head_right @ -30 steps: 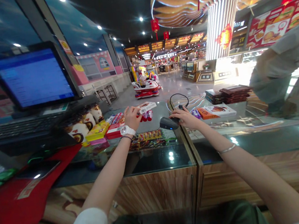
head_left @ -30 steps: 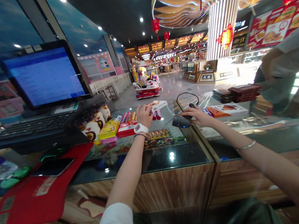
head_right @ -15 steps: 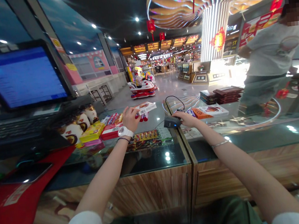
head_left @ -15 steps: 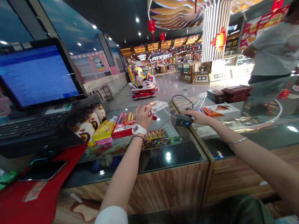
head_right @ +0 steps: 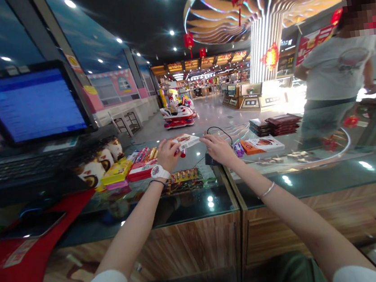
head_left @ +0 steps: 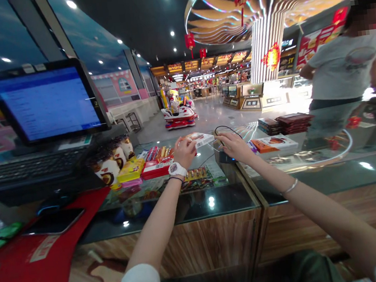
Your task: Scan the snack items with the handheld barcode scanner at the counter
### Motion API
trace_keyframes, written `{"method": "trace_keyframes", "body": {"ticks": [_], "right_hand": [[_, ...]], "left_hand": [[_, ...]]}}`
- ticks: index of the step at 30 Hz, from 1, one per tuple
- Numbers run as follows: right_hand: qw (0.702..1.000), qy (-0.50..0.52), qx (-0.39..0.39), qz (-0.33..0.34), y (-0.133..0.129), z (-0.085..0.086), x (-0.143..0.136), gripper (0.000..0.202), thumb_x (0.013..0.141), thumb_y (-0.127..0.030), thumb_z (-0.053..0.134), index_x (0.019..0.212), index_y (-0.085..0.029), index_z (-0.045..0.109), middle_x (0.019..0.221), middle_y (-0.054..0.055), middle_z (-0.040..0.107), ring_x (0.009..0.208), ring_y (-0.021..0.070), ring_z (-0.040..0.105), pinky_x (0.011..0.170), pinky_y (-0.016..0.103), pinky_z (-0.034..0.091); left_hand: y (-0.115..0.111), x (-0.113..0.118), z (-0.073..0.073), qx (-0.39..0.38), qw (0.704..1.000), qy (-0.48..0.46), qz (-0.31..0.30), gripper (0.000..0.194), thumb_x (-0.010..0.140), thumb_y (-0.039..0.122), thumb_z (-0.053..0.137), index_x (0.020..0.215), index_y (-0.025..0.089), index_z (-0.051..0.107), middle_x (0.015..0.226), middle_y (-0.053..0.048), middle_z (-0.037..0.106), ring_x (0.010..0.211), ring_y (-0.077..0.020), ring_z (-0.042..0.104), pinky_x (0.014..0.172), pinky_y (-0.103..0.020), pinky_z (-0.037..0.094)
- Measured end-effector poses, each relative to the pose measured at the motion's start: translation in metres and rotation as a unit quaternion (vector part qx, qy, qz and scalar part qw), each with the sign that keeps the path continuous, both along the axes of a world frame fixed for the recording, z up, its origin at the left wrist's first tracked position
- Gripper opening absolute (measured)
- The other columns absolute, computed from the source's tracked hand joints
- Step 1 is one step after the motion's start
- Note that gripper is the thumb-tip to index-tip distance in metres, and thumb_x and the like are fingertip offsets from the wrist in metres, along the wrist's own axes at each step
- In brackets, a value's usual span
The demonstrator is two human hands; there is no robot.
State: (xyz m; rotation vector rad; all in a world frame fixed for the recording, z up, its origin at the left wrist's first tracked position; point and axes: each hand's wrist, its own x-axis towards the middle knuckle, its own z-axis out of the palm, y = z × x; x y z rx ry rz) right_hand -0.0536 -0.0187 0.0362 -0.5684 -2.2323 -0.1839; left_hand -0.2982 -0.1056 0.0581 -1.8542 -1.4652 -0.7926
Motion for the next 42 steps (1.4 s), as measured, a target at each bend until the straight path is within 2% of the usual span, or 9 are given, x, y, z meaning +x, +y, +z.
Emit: {"method": "trace_keyframes", "body": {"ticks": [5, 13, 17, 21, 25, 29, 36, 39, 42], "right_hand": [[0.996, -0.022, 0.078, -0.040, -0.042, 0.017, -0.046, 0.051, 0.090, -0.015, 0.056, 0.140, -0.020, 0.053, 0.138, 0.012, 0.059, 0.126, 0.0277, 0.051, 0.112, 0.045, 0.038], [0.992, 0.036, 0.091, -0.079, -0.038, 0.009, -0.063, 0.030, 0.095, -0.015, 0.051, 0.117, -0.023, 0.070, 0.115, 0.008, 0.072, 0.103, 0.0246, 0.060, 0.091, 0.038, 0.045], [0.993, 0.068, 0.078, -0.051, -0.033, 0.001, -0.060, 0.026, 0.095, -0.020, 0.054, 0.114, -0.023, 0.072, 0.111, 0.008, 0.074, 0.100, 0.0235, 0.063, 0.092, 0.038, 0.047], [0.993, 0.107, 0.052, 0.005, -0.029, 0.000, -0.064, 0.027, 0.094, -0.022, 0.055, 0.115, -0.024, 0.071, 0.112, 0.007, 0.073, 0.103, 0.0233, 0.065, 0.099, 0.041, 0.048], [0.986, 0.137, 0.036, 0.086, -0.026, 0.003, -0.080, 0.028, 0.094, -0.021, 0.054, 0.115, -0.026, 0.071, 0.111, 0.006, 0.073, 0.105, 0.0218, 0.066, 0.109, 0.045, 0.042], [0.982, 0.140, -0.002, 0.126, -0.026, 0.005, -0.107, 0.029, 0.092, -0.019, 0.053, 0.113, -0.026, 0.071, 0.113, 0.006, 0.071, 0.107, 0.0216, 0.065, 0.107, 0.043, 0.044], [0.985, 0.136, -0.100, 0.025, -0.041, 0.002, -0.150, 0.038, 0.087, -0.013, 0.049, 0.119, -0.022, 0.068, 0.105, 0.010, 0.069, 0.100, 0.0259, 0.064, 0.097, 0.042, 0.047], [0.988, 0.103, -0.117, 0.019, -0.051, -0.006, -0.154, 0.038, 0.089, -0.015, 0.048, 0.123, -0.023, 0.065, 0.103, 0.008, 0.072, 0.101, 0.0258, 0.065, 0.105, 0.047, 0.042], [0.987, 0.085, -0.133, 0.034, -0.058, -0.016, -0.150, 0.038, 0.088, -0.022, 0.056, 0.125, -0.021, 0.062, 0.111, 0.010, 0.071, 0.103, 0.0264, 0.065, 0.100, 0.045, 0.046]], "left_hand": [[-0.007, 0.009, 0.004, 0.008, 0.999, 0.034, -0.002, 0.025, 0.086, 0.012, 0.058, 0.103, 0.027, 0.069, 0.094, -0.003, 0.069, 0.096, -0.0200, 0.066, 0.113, -0.048, 0.039], [-0.022, 0.011, 0.004, -0.005, 1.000, 0.020, -0.015, 0.026, 0.089, 0.019, 0.058, 0.113, 0.025, 0.066, 0.106, -0.005, 0.070, 0.107, -0.0222, 0.064, 0.117, -0.050, 0.035], [-0.039, -0.017, 0.005, -0.026, 1.000, -0.007, 0.014, 0.038, 0.090, 0.026, 0.062, 0.128, 0.025, 0.060, 0.123, -0.007, 0.066, 0.118, -0.0244, 0.060, 0.119, -0.051, 0.032], [-0.062, -0.062, 0.004, -0.053, 0.994, -0.030, 0.095, 0.041, 0.090, 0.028, 0.062, 0.131, 0.027, 0.060, 0.131, -0.009, 0.062, 0.122, -0.0274, 0.057, 0.116, -0.050, 0.034], [-0.083, -0.098, 0.002, -0.081, 0.984, -0.048, 0.153, 0.039, 0.095, 0.032, 0.056, 0.133, 0.029, 0.060, 0.130, -0.009, 0.063, 0.122, -0.0282, 0.057, 0.114, -0.051, 0.035], [-0.097, -0.116, -0.006, -0.080, 0.977, -0.067, 0.186, 0.037, 0.098, 0.028, 0.049, 0.133, 0.028, 0.061, 0.117, -0.007, 0.070, 0.113, -0.0255, 0.061, 0.116, -0.049, 0.031], [-0.113, -0.134, -0.013, -0.025, 0.970, -0.099, 0.222, 0.030, 0.093, 0.029, 0.058, 0.122, 0.027, 0.069, 0.116, -0.008, 0.068, 0.114, -0.0263, 0.061, 0.116, -0.049, 0.033], [-0.118, -0.138, -0.013, -0.014, 0.972, -0.099, 0.214, 0.028, 0.091, 0.025, 0.060, 0.117, 0.028, 0.071, 0.118, -0.007, 0.068, 0.116, -0.0266, 0.060, 0.117, -0.051, 0.033], [-0.121, -0.139, -0.012, -0.022, 0.973, -0.094, 0.207, 0.026, 0.088, 0.021, 0.062, 0.111, 0.029, 0.073, 0.117, -0.006, 0.069, 0.115, -0.0265, 0.061, 0.118, -0.053, 0.033]]}}
